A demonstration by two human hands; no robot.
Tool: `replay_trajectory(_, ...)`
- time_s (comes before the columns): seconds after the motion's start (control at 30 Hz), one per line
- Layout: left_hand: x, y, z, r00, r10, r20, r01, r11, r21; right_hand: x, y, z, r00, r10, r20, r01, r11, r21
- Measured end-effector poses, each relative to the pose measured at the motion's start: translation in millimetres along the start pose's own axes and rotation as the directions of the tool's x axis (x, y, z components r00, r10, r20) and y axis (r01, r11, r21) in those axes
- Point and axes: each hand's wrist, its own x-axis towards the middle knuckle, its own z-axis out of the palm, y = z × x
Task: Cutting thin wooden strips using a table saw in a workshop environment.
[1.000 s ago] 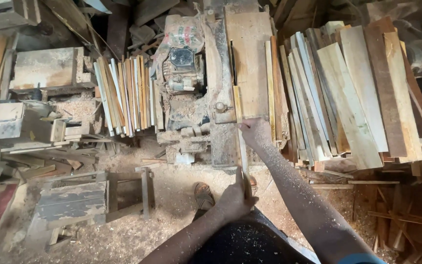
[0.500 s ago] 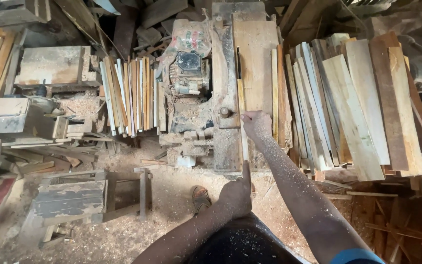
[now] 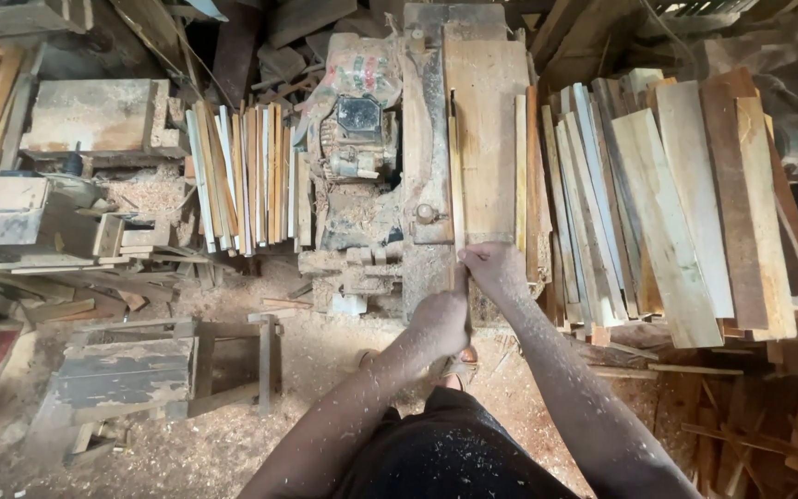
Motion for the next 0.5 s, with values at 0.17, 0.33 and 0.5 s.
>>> replay_trajectory(0.17, 11.4, 2.9, -20.8, 0.999, -0.049, 0.011, 0.049, 0.999, -0.018, -78.0, -144.3, -77.0, 0.993, 0.031, -0.118, -0.031, 1.000, 0.004)
replay_trajectory(0.33, 54.2, -20.6, -9.8, 0.996, -0.083, 0.029, 0.085, 0.993, -0.077, -37.5, -138.1, -60.5, 0.986, -0.016, -0.168, 0.015, 1.000, -0.006)
replay_trajectory(0.5, 93.5, -47.2, 1.2, 0.997, -0.039, -0.062, 0.037, 0.999, -0.021, -22.9, -164.0, -74.3, 0.982, -0.048, -0.181, 0.038, 0.997, -0.060)
